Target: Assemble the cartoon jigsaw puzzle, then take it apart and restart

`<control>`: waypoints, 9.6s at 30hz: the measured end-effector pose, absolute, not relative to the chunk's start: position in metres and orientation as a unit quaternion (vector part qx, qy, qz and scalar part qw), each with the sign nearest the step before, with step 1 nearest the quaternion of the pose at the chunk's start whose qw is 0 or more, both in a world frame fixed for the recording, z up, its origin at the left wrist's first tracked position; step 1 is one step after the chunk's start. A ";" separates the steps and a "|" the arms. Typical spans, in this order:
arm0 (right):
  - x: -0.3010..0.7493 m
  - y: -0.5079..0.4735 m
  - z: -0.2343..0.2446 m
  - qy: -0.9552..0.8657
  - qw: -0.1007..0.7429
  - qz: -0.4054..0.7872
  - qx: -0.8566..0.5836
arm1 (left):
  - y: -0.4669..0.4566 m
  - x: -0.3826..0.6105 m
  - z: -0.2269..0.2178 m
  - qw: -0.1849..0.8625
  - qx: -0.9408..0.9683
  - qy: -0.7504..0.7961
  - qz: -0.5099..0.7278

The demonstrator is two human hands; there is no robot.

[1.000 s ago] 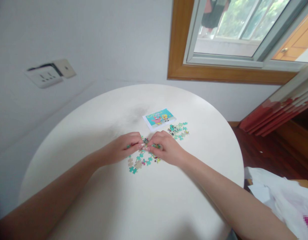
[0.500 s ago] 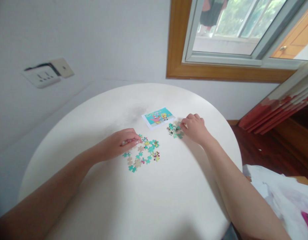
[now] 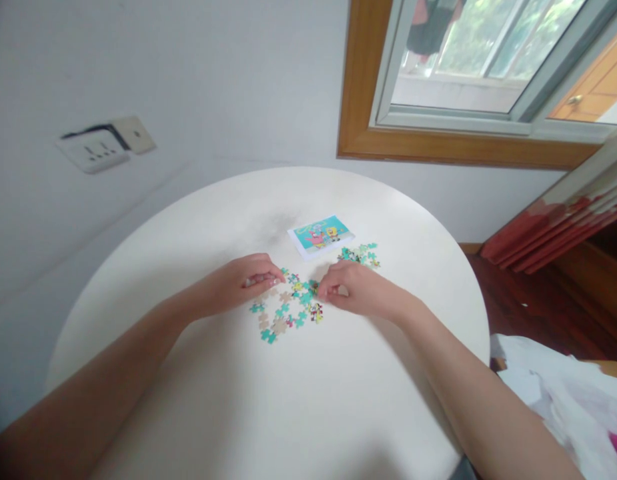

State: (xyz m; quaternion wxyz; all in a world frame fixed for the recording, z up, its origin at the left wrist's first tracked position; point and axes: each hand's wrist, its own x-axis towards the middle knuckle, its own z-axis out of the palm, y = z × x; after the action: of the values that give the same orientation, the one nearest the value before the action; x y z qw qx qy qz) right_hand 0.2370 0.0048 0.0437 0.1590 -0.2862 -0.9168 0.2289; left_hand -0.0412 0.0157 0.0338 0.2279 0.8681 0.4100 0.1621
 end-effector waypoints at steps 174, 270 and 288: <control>0.197 0.004 0.007 -0.863 0.271 0.062 -0.423 | 0.019 -0.047 0.026 0.176 0.882 0.419 0.127; 0.216 0.001 0.023 -0.920 0.152 0.115 -0.342 | 0.007 -0.019 0.016 0.112 0.927 0.318 0.165; 0.233 0.018 0.030 -0.875 0.219 0.199 -0.383 | 0.009 -0.027 0.017 0.119 0.925 0.319 0.168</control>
State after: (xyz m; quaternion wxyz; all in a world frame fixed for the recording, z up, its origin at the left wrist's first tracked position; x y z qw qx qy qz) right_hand 0.2333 0.0181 0.0297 0.2194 -0.3835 -0.8748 0.1988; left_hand -0.0268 0.0091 0.0165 0.1194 0.9252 0.3185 0.1682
